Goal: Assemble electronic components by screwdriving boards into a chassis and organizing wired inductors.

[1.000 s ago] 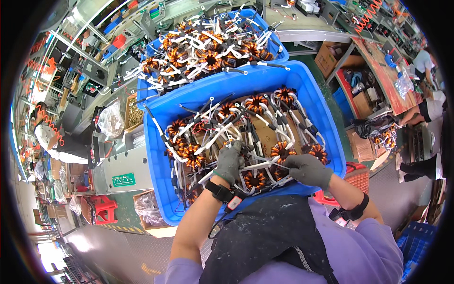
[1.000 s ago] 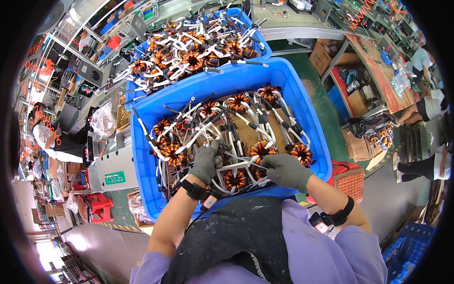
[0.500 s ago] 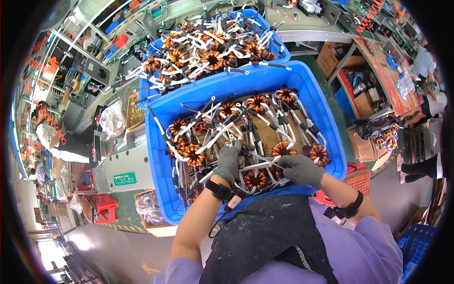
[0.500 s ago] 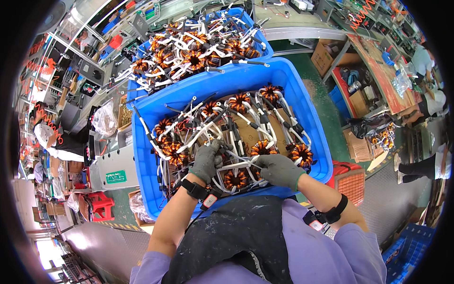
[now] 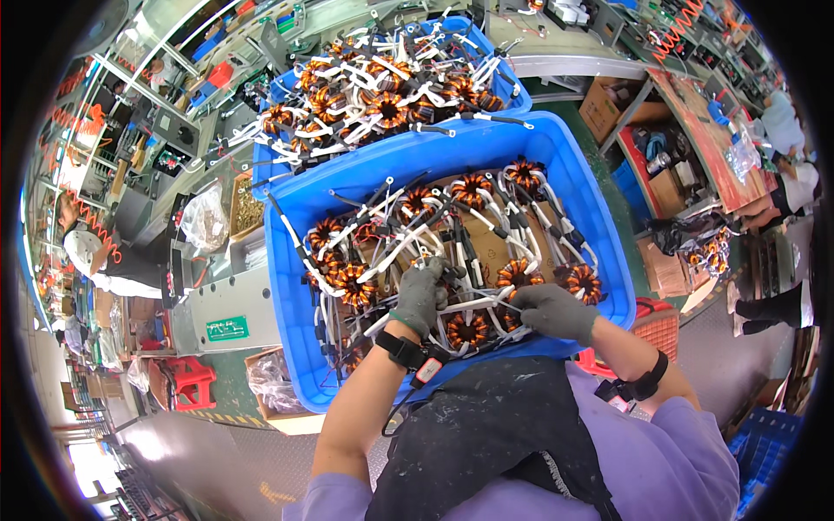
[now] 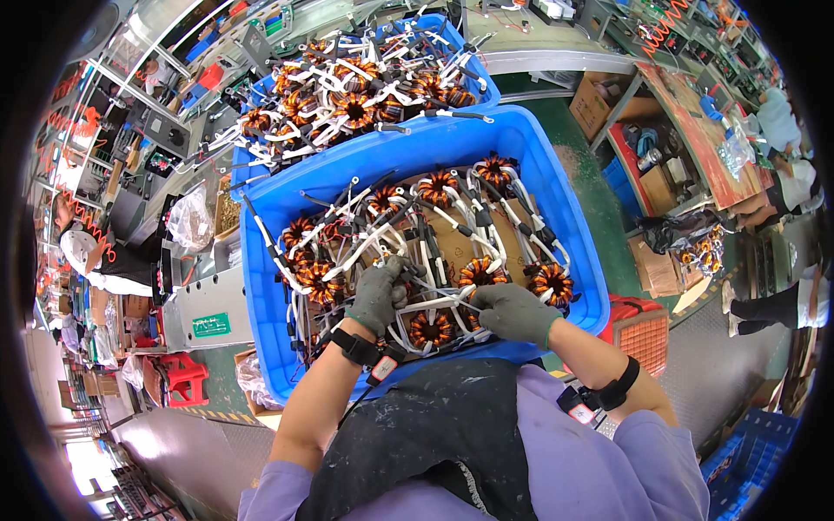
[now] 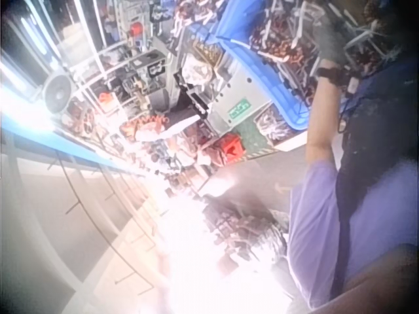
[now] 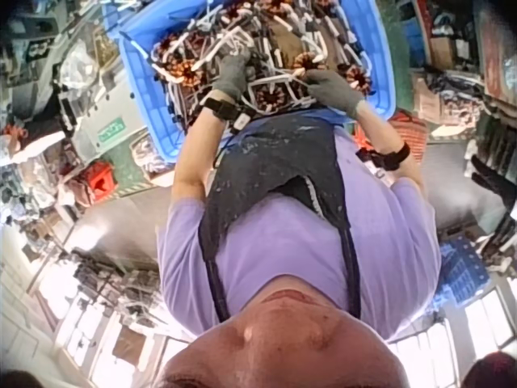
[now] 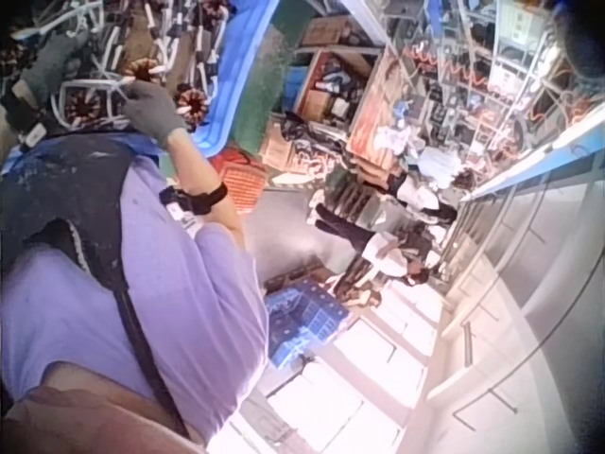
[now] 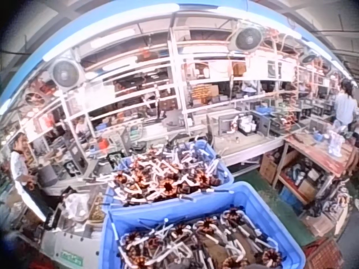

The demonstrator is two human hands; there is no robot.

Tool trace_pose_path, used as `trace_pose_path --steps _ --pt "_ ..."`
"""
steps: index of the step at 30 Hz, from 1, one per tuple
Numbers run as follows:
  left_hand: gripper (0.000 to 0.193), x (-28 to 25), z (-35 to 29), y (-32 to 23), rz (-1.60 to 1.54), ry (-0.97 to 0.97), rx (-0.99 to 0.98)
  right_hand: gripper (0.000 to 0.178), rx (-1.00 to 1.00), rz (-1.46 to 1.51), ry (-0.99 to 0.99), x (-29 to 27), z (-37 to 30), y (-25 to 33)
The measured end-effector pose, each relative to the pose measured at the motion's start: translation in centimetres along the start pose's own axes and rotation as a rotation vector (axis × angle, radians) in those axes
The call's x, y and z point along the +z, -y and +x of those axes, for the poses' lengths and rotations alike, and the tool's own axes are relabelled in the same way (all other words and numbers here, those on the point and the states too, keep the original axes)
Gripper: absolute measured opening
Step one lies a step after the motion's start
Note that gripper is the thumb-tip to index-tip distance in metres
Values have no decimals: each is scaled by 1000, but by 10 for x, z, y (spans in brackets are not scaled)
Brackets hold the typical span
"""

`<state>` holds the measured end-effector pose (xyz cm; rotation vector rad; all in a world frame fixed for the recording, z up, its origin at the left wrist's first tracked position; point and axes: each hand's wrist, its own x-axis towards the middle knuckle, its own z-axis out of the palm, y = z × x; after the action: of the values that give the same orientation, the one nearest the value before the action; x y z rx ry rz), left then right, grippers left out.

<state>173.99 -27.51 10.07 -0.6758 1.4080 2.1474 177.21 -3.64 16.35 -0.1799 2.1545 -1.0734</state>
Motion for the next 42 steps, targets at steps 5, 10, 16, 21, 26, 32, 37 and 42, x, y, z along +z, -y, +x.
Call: trace_pose_path --steps 5,10,16,21,26,32,37,42 --pt "25 -1 -2 -1 -36 27 -29 28 -54 52 -42 11 6 1" --pt "24 -1 -2 1 -19 -1 -12 27 -46 -45 -24 1 -1 3" --pt "24 2 2 -2 18 -49 -33 25 1 38 -29 -3 -11 1" --pt "24 3 0 -4 34 -48 -39 26 4 23 -40 1 -7 -1" --pt "18 0 2 0 -31 -26 -18 27 -73 -5 -55 4 -3 -1" --pt "23 2 -1 -3 4 -27 -31 27 -7 40 -40 -2 -11 2" --pt "18 4 -1 -3 -48 -45 -20 28 -28 -12 -30 0 -6 0" --pt "22 0 1 -2 5 -26 -34 27 -62 14 -41 5 2 -1"
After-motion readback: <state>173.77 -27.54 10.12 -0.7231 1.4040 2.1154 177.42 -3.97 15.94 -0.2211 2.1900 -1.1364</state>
